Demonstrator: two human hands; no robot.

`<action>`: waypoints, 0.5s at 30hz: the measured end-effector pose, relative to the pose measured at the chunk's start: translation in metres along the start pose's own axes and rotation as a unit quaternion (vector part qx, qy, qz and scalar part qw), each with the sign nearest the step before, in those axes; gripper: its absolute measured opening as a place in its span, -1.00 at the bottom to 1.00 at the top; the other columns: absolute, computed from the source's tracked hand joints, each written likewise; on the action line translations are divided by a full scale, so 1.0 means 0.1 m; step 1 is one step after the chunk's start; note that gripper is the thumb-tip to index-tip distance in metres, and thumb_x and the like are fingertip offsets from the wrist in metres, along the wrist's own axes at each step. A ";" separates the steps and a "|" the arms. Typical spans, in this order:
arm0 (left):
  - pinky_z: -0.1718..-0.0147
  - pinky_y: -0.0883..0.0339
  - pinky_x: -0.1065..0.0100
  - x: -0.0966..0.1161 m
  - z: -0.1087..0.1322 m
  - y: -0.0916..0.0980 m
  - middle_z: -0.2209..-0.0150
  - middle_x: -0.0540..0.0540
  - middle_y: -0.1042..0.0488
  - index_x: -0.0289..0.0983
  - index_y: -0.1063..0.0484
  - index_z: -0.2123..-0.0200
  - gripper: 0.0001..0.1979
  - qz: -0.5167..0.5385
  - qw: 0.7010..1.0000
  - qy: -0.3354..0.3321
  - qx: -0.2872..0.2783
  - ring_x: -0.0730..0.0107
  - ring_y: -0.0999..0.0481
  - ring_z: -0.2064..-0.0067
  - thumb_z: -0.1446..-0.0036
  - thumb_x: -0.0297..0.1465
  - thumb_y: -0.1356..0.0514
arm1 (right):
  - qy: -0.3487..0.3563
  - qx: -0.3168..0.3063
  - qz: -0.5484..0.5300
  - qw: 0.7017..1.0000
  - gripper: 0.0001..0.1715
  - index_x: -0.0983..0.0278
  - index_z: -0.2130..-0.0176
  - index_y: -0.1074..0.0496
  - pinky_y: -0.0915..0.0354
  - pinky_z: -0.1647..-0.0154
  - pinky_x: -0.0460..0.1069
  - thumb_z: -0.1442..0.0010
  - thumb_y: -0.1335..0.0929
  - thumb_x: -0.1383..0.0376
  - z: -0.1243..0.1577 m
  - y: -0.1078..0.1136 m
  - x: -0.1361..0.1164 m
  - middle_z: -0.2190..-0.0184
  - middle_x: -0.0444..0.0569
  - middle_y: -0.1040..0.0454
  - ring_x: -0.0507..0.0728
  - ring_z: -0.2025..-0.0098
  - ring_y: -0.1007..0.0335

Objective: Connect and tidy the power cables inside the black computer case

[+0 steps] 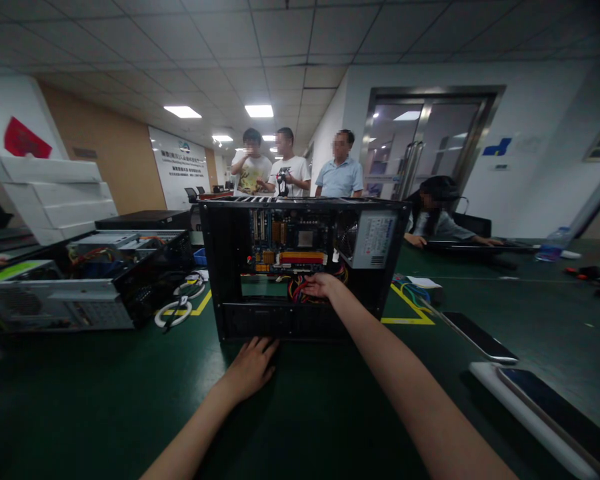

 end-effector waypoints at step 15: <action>0.01 -0.05 0.15 -0.01 0.00 -0.03 -0.07 -0.13 -0.14 -0.20 0.00 -0.12 -0.47 0.000 1.000 -0.009 0.009 0.16 -0.10 -0.07 -0.05 -0.37 0.01 | 0.010 -0.007 -0.066 0.998 -0.90 0.36 0.39 -0.18 -0.38 0.40 0.01 -0.13 -0.18 0.51 -0.14 0.05 -0.02 0.51 -0.06 -0.30 0.03 0.42 -0.36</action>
Point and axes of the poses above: each hand's wrist, its own z-axis away from the middle knuckle, its own y-axis out of the back of the hand, x = y × z, the point moved 5 cm from there along -z, towards the middle knuckle
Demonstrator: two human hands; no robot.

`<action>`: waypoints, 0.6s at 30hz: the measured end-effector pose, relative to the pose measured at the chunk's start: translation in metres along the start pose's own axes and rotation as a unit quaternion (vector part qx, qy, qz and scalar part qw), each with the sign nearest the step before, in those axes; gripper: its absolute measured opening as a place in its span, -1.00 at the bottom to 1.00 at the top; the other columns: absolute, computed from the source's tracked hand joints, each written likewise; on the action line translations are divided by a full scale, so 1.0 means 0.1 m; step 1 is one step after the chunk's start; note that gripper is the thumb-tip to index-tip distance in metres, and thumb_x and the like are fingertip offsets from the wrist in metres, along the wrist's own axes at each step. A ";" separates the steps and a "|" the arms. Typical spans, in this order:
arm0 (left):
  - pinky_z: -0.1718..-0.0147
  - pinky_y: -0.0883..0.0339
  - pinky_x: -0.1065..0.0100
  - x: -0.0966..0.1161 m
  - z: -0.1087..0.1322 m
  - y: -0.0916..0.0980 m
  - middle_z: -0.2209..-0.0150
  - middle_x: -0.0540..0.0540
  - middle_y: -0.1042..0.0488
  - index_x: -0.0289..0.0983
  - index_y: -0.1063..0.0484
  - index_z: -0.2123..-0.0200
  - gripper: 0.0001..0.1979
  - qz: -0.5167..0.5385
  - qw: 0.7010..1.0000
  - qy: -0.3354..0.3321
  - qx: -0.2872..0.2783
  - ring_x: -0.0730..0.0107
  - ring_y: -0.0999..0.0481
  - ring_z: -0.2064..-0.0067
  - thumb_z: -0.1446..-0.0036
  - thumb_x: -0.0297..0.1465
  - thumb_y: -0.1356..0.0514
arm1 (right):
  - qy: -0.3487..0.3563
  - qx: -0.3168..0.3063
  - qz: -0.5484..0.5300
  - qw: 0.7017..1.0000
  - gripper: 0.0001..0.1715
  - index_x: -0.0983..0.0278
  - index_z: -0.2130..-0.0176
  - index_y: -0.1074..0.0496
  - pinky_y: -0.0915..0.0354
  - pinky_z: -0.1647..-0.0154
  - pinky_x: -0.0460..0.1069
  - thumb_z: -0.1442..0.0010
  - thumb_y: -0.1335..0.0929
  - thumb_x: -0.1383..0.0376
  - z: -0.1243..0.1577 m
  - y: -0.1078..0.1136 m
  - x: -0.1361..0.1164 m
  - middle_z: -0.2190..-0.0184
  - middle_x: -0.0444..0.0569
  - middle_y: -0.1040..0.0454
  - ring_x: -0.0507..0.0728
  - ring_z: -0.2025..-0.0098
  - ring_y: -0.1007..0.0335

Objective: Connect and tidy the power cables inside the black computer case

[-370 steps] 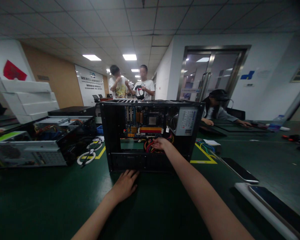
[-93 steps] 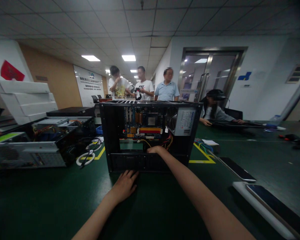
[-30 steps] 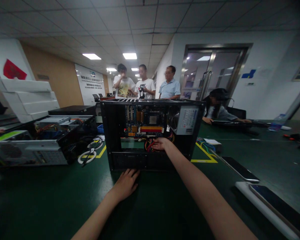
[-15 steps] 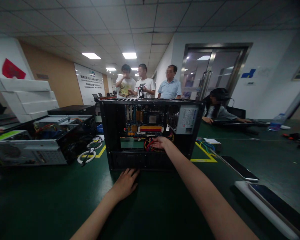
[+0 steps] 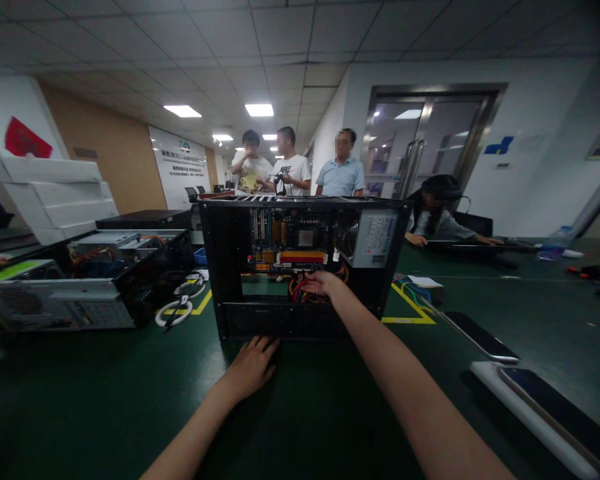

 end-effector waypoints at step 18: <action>0.02 -0.05 0.15 -0.02 -0.01 -0.02 -0.07 -0.12 -0.14 -0.18 -0.02 -0.11 -0.48 -0.003 1.000 -0.001 0.004 0.17 -0.11 -0.07 -0.04 -0.37 0.00 | -0.012 -0.003 0.050 0.999 -0.95 0.35 0.38 -0.19 -0.36 0.40 -0.04 -0.15 -0.20 0.42 0.08 -0.03 0.02 0.45 -0.03 -0.32 0.02 0.38 -0.35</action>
Point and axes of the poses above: each hand's wrist, its own z-axis away from the middle knuckle, its own y-axis out of the back of the hand, x = y × z, the point moved 5 cm from there along -z, towards the middle knuckle
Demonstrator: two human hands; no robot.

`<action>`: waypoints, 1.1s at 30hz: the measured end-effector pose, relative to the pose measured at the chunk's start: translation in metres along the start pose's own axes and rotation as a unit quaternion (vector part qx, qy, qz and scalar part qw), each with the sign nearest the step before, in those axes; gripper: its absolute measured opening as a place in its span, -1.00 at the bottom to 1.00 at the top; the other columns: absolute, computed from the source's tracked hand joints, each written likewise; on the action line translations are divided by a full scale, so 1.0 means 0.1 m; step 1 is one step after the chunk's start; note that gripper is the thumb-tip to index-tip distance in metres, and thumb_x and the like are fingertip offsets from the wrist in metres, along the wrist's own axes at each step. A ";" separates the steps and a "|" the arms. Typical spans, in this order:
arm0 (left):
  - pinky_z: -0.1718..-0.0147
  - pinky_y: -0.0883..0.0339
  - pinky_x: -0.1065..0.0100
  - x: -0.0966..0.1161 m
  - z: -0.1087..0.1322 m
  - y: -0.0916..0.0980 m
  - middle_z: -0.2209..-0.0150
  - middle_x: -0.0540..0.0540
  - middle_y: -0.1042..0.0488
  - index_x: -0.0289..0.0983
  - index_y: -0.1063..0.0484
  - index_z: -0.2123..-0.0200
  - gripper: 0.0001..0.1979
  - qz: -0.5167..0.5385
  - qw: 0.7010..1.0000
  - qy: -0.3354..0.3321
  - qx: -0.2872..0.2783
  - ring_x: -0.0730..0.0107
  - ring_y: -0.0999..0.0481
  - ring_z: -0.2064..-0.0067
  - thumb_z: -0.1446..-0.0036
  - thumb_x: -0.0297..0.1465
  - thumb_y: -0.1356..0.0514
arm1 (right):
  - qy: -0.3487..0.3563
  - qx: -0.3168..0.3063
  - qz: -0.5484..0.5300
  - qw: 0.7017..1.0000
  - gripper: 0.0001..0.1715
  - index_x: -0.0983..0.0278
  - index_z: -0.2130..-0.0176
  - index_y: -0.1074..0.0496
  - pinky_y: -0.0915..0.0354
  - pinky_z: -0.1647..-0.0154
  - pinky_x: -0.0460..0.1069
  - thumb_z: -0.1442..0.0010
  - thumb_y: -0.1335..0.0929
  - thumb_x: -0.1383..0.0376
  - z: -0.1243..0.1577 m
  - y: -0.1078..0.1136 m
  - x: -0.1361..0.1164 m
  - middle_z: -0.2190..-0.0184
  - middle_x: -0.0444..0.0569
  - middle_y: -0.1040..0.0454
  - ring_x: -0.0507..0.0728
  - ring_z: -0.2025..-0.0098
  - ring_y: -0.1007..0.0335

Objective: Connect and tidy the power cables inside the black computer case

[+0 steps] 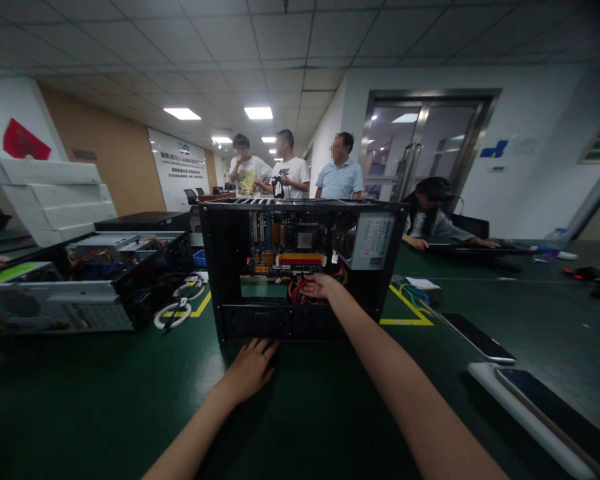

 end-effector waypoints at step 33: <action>0.00 -0.05 0.16 0.02 0.01 0.03 -0.08 -0.10 -0.14 -0.17 -0.01 -0.12 -0.47 0.001 1.000 0.007 -0.007 0.18 -0.11 -0.07 -0.03 -0.36 0.00 | 0.226 -0.006 0.630 0.743 -0.89 0.37 0.43 -0.40 -0.20 0.52 -0.19 0.06 -0.29 0.44 -0.01 -0.33 0.10 0.56 -0.10 -0.42 -0.02 0.53 -0.32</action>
Point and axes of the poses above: each hand's wrist, its own z-axis away from the middle knuckle, its own y-axis out of the back of the hand, x = y × z, the point moved 5 cm from there along -z, towards the middle knuckle
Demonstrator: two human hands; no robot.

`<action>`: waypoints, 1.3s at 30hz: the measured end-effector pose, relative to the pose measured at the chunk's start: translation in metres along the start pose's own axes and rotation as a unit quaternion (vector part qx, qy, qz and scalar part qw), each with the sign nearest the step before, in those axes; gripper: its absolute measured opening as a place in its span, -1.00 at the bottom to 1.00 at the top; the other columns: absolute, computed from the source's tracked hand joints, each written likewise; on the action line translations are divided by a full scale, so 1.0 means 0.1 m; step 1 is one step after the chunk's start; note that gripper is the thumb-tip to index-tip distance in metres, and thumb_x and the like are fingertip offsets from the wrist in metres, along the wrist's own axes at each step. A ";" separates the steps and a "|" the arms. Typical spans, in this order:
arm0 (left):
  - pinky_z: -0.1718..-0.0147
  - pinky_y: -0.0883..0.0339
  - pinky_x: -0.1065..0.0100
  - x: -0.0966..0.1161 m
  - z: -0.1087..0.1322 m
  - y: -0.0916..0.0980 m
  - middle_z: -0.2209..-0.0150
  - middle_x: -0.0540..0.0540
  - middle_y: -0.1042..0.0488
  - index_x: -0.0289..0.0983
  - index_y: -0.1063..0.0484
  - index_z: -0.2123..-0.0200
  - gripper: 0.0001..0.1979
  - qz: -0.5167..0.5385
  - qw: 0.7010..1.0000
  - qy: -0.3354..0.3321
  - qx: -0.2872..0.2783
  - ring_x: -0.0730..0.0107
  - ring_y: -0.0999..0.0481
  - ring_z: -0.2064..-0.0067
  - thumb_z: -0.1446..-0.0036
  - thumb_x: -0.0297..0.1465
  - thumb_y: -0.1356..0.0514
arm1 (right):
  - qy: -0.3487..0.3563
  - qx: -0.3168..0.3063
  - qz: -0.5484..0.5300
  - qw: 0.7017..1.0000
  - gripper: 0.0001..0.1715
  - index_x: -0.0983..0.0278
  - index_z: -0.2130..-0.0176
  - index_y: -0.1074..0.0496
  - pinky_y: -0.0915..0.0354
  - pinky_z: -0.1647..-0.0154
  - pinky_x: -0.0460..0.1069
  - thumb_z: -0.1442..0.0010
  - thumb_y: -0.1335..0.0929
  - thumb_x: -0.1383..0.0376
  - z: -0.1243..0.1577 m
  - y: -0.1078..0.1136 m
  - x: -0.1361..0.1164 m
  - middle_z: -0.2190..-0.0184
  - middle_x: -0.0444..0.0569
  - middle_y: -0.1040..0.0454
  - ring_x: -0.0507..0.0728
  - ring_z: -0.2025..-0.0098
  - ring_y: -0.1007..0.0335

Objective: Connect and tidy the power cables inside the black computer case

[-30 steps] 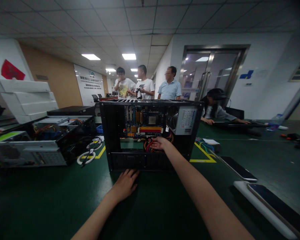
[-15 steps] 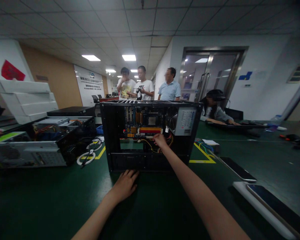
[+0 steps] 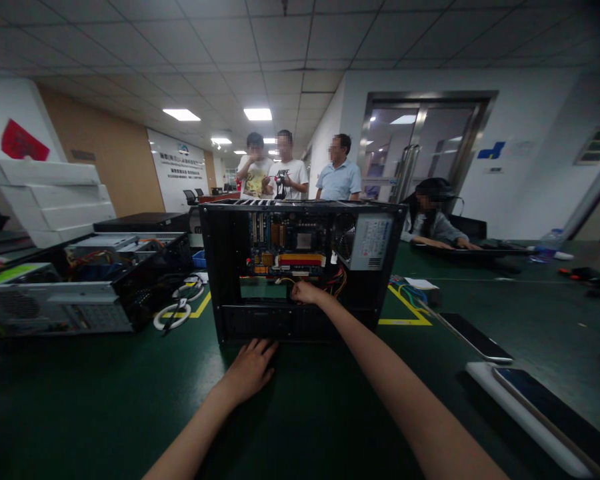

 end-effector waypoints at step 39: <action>-0.01 -0.02 0.13 0.00 0.00 -0.01 -0.09 -0.11 -0.13 -0.16 0.00 -0.12 -0.46 0.009 1.000 0.003 -0.006 0.16 -0.08 -0.09 -0.03 -0.36 0.00 | -0.098 -0.121 -0.008 0.988 -0.92 0.32 0.64 -0.35 -0.29 0.26 0.06 0.27 -0.36 0.45 0.05 -0.06 0.10 0.55 -0.02 -0.43 0.22 0.30 -0.39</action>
Point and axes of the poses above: each hand's wrist, its own z-axis away from the middle knuckle, its own y-axis out of the back of the hand, x = y × z, the point moved 5 cm from there along -z, towards the middle knuckle
